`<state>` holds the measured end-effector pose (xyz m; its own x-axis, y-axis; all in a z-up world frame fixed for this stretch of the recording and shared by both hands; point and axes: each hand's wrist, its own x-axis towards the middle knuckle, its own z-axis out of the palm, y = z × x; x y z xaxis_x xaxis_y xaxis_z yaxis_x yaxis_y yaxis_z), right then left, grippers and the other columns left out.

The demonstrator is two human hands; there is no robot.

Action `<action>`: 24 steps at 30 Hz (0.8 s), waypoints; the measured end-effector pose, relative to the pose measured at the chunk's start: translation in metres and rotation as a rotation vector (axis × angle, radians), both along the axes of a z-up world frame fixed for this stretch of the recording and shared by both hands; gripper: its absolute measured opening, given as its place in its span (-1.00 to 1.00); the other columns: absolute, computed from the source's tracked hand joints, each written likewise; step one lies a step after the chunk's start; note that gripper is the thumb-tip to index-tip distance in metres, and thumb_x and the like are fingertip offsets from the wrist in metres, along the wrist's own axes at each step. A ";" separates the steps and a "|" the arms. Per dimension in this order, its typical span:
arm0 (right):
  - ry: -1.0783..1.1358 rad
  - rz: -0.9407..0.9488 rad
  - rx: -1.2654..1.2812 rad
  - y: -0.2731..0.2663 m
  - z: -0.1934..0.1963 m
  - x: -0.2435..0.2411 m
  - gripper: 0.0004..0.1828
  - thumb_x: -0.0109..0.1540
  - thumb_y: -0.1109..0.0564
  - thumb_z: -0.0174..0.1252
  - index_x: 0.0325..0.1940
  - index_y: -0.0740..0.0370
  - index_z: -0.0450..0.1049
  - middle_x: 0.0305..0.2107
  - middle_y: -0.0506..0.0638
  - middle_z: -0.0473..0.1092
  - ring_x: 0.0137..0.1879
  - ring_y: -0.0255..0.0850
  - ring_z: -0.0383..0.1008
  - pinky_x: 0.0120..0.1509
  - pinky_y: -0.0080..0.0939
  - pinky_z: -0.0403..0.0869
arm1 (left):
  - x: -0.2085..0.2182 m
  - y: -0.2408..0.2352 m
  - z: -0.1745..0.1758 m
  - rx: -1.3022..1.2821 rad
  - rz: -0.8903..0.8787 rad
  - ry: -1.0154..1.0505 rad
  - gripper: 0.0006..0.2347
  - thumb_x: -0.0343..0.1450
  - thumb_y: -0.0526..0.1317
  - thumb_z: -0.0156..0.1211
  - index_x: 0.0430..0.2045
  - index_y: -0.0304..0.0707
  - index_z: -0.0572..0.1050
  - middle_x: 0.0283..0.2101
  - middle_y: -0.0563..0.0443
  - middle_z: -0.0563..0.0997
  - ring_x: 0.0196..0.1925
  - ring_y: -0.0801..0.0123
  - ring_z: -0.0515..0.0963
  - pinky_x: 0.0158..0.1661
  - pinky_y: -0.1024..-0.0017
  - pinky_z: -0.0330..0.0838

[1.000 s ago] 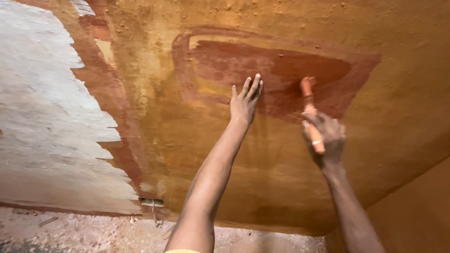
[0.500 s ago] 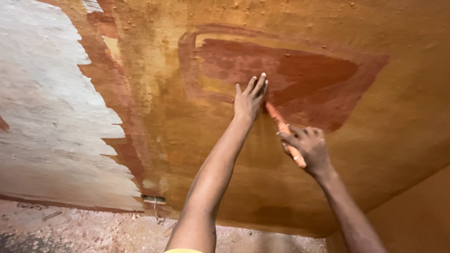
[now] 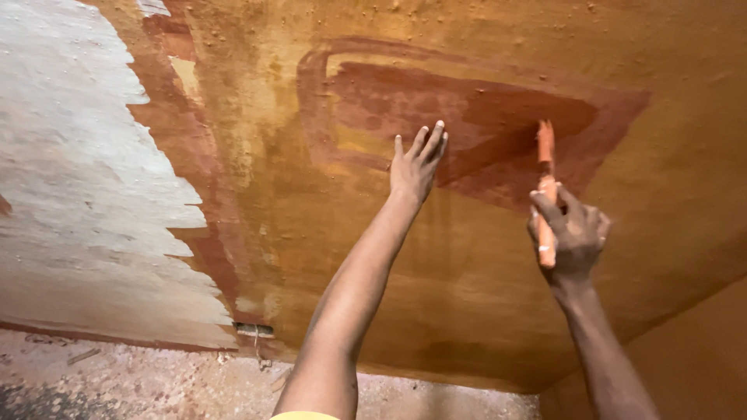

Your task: The person scoops reddish-brown plaster from a bucket using a trowel and applies it to a wall, spreading and smoothing the material in horizontal strokes. The person uses the left hand to steady the wall while the right hand manipulates the trowel.

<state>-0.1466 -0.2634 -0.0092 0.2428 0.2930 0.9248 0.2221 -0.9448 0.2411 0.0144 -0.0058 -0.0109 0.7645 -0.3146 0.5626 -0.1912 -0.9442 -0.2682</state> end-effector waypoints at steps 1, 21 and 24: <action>0.005 0.014 -0.013 0.006 -0.003 0.001 -0.52 0.25 0.08 0.39 0.25 -0.19 0.53 0.12 -0.05 0.50 0.03 -0.07 0.45 0.24 0.03 0.33 | 0.000 -0.001 0.000 -0.005 -0.001 -0.009 -0.33 0.46 -0.16 0.06 0.50 0.00 -0.11 0.57 0.15 -0.30 0.57 0.25 -0.05 0.35 -0.22 0.11; 0.286 0.187 -0.306 0.037 -0.001 0.002 -0.48 0.11 -0.06 0.33 0.17 -0.14 0.52 0.11 -0.03 0.46 0.03 -0.07 0.41 0.27 0.11 0.27 | 0.005 0.012 0.004 0.030 -0.065 -0.051 -0.29 0.43 -0.09 0.17 0.49 0.08 -0.08 0.58 0.22 -0.28 0.55 0.35 -0.02 0.38 -0.25 0.07; 0.219 0.066 -0.204 0.020 0.010 0.001 -0.53 0.17 -0.03 0.36 0.18 -0.17 0.53 0.11 -0.09 0.48 0.07 -0.09 0.40 0.34 0.09 0.26 | 0.001 0.036 0.003 0.090 -0.113 -0.121 -0.30 0.42 -0.20 0.18 0.49 0.02 -0.03 0.60 0.19 -0.25 0.56 0.35 -0.01 0.41 -0.18 0.03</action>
<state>-0.1458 -0.2437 0.0005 0.4043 0.4895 0.7727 0.3491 -0.8634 0.3642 0.0156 0.0303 -0.0079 0.6499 -0.4477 0.6142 -0.2556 -0.8898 -0.3781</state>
